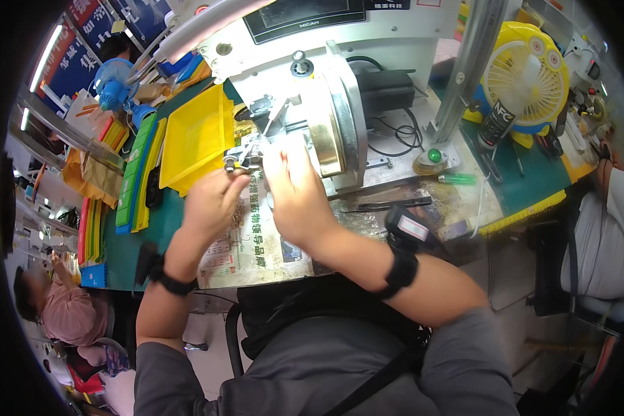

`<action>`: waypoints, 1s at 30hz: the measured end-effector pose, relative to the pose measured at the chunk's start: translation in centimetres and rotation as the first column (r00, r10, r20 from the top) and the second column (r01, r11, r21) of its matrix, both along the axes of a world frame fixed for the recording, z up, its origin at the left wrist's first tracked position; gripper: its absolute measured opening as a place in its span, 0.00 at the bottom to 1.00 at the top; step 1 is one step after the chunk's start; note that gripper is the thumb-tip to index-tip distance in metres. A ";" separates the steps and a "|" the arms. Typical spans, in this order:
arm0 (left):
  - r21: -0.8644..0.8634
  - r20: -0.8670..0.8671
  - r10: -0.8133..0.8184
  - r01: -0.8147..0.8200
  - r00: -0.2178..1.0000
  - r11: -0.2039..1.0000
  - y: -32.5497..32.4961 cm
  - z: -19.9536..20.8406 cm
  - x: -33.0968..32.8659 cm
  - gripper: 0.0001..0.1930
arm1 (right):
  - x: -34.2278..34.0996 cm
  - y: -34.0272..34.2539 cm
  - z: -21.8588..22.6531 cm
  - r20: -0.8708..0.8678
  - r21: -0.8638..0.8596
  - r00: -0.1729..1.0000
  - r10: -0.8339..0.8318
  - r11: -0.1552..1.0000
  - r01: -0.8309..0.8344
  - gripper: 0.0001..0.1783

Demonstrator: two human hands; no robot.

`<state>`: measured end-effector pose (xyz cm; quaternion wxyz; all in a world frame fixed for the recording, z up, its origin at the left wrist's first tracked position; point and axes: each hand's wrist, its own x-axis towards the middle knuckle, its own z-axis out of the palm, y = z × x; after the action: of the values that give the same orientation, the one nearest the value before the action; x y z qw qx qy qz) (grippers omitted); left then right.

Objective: Assembling small metal components using glue, tweezers, and a rotating fixture.

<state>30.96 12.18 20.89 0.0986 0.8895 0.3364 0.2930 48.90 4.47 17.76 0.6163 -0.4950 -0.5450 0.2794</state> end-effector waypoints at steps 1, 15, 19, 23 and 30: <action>0.038 -0.097 0.054 -0.051 0.994 0.998 -0.9 1.3 -0.3 0.09 | 0.5 -2.8 1.4 -0.139 -0.120 0.987 0.081 0.988 -0.098 0.08; 0.024 0.194 -0.166 0.165 0.967 0.986 -5.6 2.2 2.1 0.06 | 12.3 -9.5 1.0 -0.452 0.185 0.892 -0.033 0.974 0.130 0.10; 0.033 0.100 -0.122 0.119 0.987 0.992 -6.1 3.0 -1.0 0.04 | 16.1 -7.1 2.9 -0.570 0.088 0.817 -0.087 0.982 0.167 0.23; 0.069 0.085 -0.172 0.167 0.981 0.984 -6.5 2.6 -1.0 0.03 | 15.9 -3.9 5.7 -0.486 0.125 0.857 0.171 0.984 -0.125 0.45; 0.042 0.068 -0.206 0.203 0.976 0.978 -7.0 2.3 -1.0 0.04 | 14.8 -1.6 10.1 -0.374 0.103 0.820 0.432 0.899 -0.427 0.31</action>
<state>29.94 5.18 23.18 0.1250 0.9099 0.2342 0.3188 63.73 2.82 27.82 0.6364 -0.2900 -0.5115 0.4993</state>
